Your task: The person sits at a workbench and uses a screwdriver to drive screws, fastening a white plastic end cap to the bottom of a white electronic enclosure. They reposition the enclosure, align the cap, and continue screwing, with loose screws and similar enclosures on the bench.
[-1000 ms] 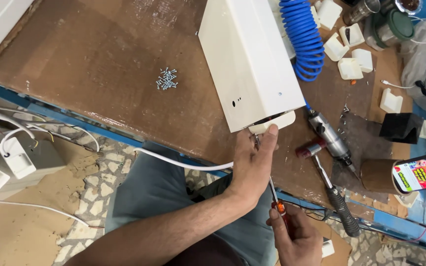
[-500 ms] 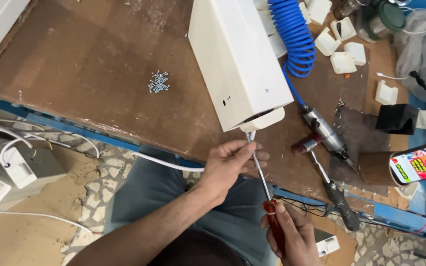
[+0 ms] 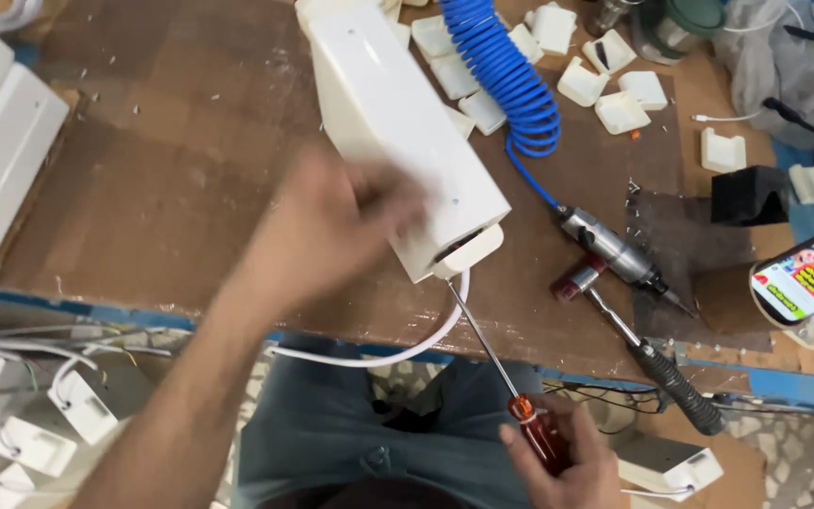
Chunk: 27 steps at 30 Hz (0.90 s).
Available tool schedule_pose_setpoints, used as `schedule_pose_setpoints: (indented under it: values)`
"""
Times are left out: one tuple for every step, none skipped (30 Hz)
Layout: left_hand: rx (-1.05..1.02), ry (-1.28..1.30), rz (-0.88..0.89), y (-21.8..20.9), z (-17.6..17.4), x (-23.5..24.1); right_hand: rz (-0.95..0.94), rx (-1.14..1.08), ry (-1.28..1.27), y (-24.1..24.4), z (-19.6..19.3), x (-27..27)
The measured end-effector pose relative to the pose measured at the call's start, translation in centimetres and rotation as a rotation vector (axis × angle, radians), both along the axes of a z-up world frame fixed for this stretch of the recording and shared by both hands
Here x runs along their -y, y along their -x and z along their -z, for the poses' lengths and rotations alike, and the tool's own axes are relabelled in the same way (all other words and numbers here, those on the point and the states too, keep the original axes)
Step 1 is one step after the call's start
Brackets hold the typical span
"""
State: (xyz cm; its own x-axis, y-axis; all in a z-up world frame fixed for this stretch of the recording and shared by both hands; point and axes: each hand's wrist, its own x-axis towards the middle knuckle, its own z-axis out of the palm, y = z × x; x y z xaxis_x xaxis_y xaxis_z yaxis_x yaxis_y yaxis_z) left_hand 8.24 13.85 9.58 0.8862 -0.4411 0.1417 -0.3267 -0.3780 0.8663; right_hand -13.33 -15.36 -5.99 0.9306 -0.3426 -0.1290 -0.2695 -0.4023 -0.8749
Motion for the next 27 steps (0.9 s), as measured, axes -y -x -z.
schedule_pose_setpoints:
  values:
    - [0.184, 0.001, -0.197, -2.3, -0.5, 0.2, -0.05, 0.11, 0.133, -0.3, -1.1, -0.4]
    - [0.37, 0.006, -0.391, -4.6, -1.0, 0.4, -0.101, 0.219, 0.267, -0.5, -2.2, -0.9]
    - [0.375, 0.005, -0.386, -7.4, 0.0, 0.5, -0.096, 0.222, 0.266, -0.6, -2.5, -0.9]
    - [0.569, -0.031, -0.407, -10.2, 1.1, 0.5, -0.075, 0.233, 0.425, -0.8, -2.7, -1.1]
    - [0.759, -0.072, -0.426, -13.0, 2.2, 0.4, -0.059, 0.239, 0.584, -1.0, -3.0, -1.2]
    - [0.76, -0.075, -0.425, -14.5, 3.0, 0.6, -0.059, 0.239, 0.58, -1.2, -2.8, -0.9]
    - [0.841, -0.251, -0.536, -16.0, 3.9, 0.8, -0.089, 0.31, 0.553, -1.3, -2.5, -0.8]
    - [0.918, -0.427, -0.643, -17.5, 4.9, 1.0, -0.118, 0.381, 0.525, -1.3, -2.2, -0.7]
    - [0.912, -0.434, -0.629, -17.7, 5.5, 1.0, -0.112, 0.369, 0.518, -1.4, -2.2, -0.2]
    - [0.819, -0.42, -0.614, -17.9, 6.0, 1.1, -0.018, -0.056, -0.009, -1.5, -2.2, 0.2]
    - [0.731, -0.402, -0.603, -18.2, 6.4, 1.2, 0.043, -0.466, -0.546, -1.8, -2.2, 0.8]
    - [0.73, -0.407, -0.595, -18.1, 6.4, 0.9, 0.048, -0.469, -0.552, -1.6, -2.1, 1.0]
    - [0.702, -0.397, -0.571, -18.1, 6.2, 0.6, 0.038, -0.462, -0.651, -1.6, -2.0, 1.2]
    - [0.674, -0.387, -0.548, -18.1, 6.0, 0.3, 0.028, -0.458, -0.749, -1.6, -2.0, 1.4]
    - [0.672, -0.389, -0.54, -18.0, 6.1, 0.2, 0.034, -0.459, -0.754, -1.3, -1.4, 1.4]
    - [0.672, -0.372, -0.52, -18.0, 6.3, 0.1, -0.086, -0.19, -0.43, -0.9, -0.9, 1.3]
    - [0.672, -0.35, -0.5, -18.1, 6.4, 0.2, -0.203, 0.076, -0.099, -0.6, -0.4, 1.3]
    - [0.67, -0.348, -0.492, -18.2, 6.7, 0.4, -0.195, 0.073, -0.098, -0.7, -1.3, 0.6]
    - [0.722, -0.356, -0.52, -18.4, 6.9, 0.4, -0.188, 0.235, 0.143, -1.1, -2.3, -0.2]
    - [0.775, -0.365, -0.548, -18.6, 7.0, 0.4, -0.176, 0.395, 0.385, -1.5, -3.2, -1.0]
    - [0.776, -0.37, -0.55, -18.9, 7.2, 0.3, -0.179, 0.396, 0.381, -1.8, -2.9, -0.3]
    - [0.775, -0.377, -0.535, -19.1, 7.3, 0.1, -0.052, -0.071, -0.154, -2.0, -2.5, 0.3]
    - [0.768, -0.385, -0.516, -19.1, 7.7, 0.0, 0.075, -0.547, -0.689, -1.9, -2.2, 1.0]
    - [0.762, -0.391, -0.515, -18.9, 7.9, -0.2, 0.075, -0.555, -0.692, -2.0, -2.3, 0.9]
    - [0.745, -0.372, -0.558, -19.1, 7.9, 0.1, -0.006, -0.57, -0.955, -2.3, -2.6, 1.2]
    - [0.728, -0.352, -0.602, -19.4, 7.9, 0.4, -0.092, -0.575, -1.219, -2.6, -2.8, 1.6]
    - [0.726, -0.35, -0.601, -19.2, 7.8, 0.3, -0.09, -0.576, -1.218, -2.1, -2.6, 0.9]
